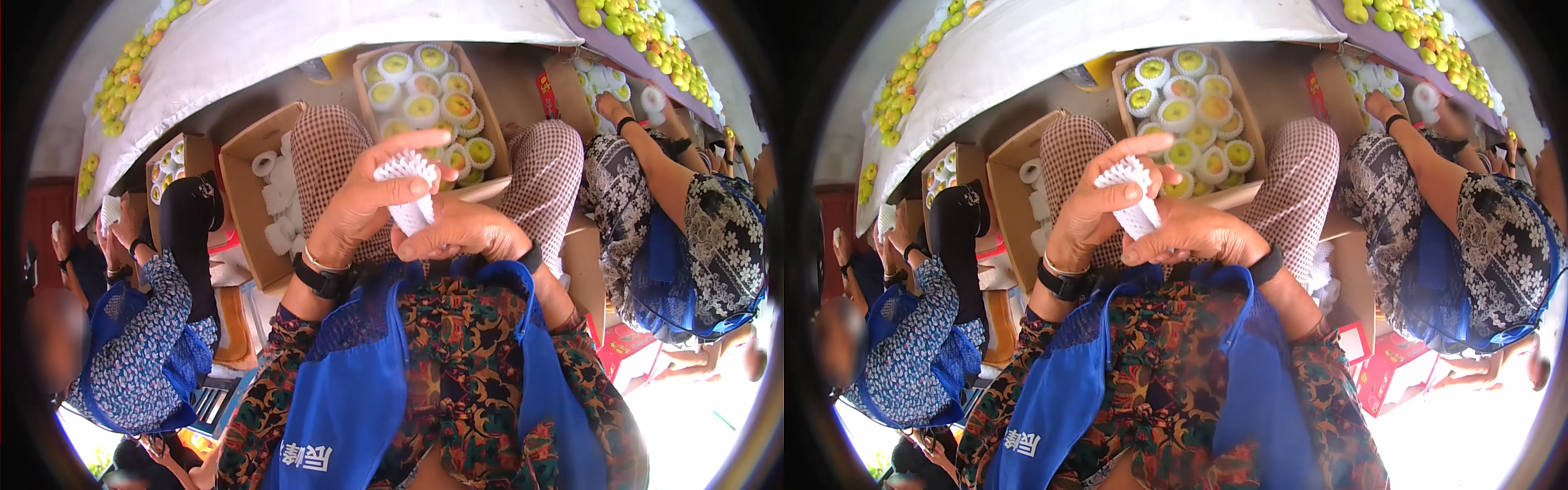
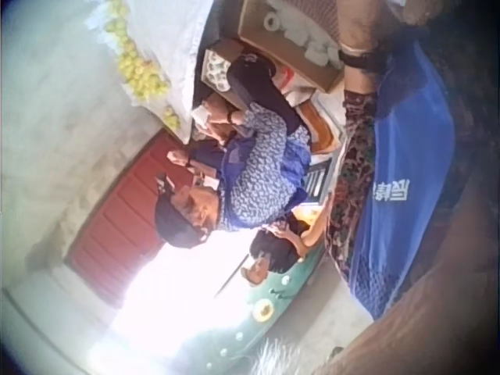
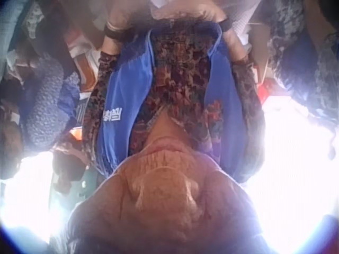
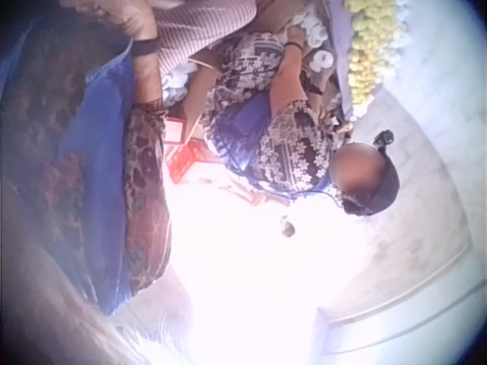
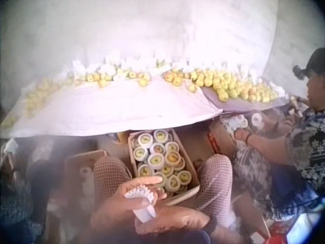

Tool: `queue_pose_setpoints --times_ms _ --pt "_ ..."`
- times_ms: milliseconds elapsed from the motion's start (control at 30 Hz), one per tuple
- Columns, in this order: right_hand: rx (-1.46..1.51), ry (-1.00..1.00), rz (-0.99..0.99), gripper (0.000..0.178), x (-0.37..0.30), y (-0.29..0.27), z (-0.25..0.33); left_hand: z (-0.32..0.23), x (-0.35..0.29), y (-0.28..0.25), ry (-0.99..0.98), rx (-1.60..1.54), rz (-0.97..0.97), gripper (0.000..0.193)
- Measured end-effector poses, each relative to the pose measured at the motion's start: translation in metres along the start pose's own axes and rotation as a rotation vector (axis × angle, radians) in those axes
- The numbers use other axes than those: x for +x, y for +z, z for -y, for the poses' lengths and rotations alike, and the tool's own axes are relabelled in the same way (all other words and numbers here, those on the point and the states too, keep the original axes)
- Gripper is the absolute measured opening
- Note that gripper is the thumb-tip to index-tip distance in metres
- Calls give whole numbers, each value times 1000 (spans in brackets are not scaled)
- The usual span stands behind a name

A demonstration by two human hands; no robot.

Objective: Wrapping apples in foam protective nets and placing them into cardboard boxes.

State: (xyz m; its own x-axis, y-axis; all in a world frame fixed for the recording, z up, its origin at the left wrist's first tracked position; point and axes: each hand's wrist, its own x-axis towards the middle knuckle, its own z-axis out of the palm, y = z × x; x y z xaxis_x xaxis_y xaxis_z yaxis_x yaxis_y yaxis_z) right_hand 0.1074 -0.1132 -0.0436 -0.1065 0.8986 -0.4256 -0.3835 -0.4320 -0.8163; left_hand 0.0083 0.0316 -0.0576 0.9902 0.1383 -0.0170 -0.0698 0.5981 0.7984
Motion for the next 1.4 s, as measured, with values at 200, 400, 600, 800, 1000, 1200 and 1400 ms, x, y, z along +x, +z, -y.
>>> queue_pose_setpoints --times_ms 200,400,600,800,1000,1200,1400 --pt "56 72 14 33 0 -6 -9 19 7 -5 54 -234 -107 20" --pt "-358 -110 -162 38 23 -20 -33 25 15 -8 113 -76 -310 32" --pt "-736 -168 -446 25 43 -44 -46 43 58 -34 81 -298 -439 37" --pt "-725 -89 -341 25 79 -66 -99 70 50 -66 68 -272 -480 36" --pt "-973 76 -628 36 77 -53 -67 61 58 -67 100 -272 -190 55" --pt "-1282 -537 -1124 55 59 -29 -52 49 67 -48 131 -256 -315 59" --pt "-616 -528 -897 42 99 -30 -78 35 51 -31 219 -168 -229 55"
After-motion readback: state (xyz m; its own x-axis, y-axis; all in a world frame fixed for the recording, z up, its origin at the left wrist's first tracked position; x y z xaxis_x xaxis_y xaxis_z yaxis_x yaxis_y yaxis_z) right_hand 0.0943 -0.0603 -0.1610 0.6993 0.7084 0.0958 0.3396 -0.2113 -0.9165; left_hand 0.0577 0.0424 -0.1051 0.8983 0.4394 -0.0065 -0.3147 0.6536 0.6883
